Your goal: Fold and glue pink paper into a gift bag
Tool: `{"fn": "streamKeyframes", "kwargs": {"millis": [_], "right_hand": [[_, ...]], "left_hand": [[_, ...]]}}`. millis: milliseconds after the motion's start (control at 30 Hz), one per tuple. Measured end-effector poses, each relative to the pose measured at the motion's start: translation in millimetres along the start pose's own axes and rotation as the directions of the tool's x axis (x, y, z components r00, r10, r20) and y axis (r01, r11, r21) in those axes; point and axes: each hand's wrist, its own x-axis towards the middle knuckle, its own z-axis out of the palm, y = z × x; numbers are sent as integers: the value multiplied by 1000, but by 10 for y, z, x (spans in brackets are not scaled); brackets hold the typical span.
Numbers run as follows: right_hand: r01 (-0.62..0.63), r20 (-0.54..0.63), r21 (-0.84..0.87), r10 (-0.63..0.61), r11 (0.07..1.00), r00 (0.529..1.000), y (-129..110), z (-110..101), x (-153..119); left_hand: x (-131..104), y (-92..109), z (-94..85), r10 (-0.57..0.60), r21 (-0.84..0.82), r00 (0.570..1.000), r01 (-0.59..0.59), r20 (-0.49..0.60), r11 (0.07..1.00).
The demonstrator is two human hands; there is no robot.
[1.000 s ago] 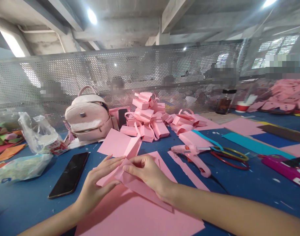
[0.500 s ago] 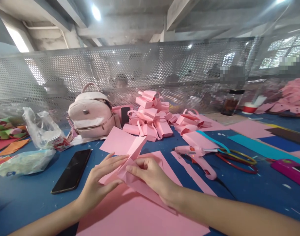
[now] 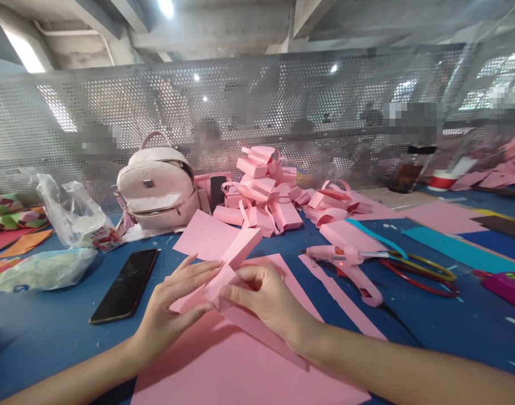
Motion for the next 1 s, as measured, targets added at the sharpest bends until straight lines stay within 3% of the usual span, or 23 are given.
{"fn": "streamKeyframes", "kwargs": {"millis": [367,633,1000], "right_hand": [[-3,-4,56,4,998,1000,30,10,36],[-52,5,18,52,998,999,77,-12,50],[-87,-10,97,89,991,996,92,26,32]], "left_hand": [[8,-20,-8,-37,-35,999,37,9,999],[6,-27,14,-219,-176,976,217,8,960],[28,-61,-16,-182,-230,983,182,22,956]]}}
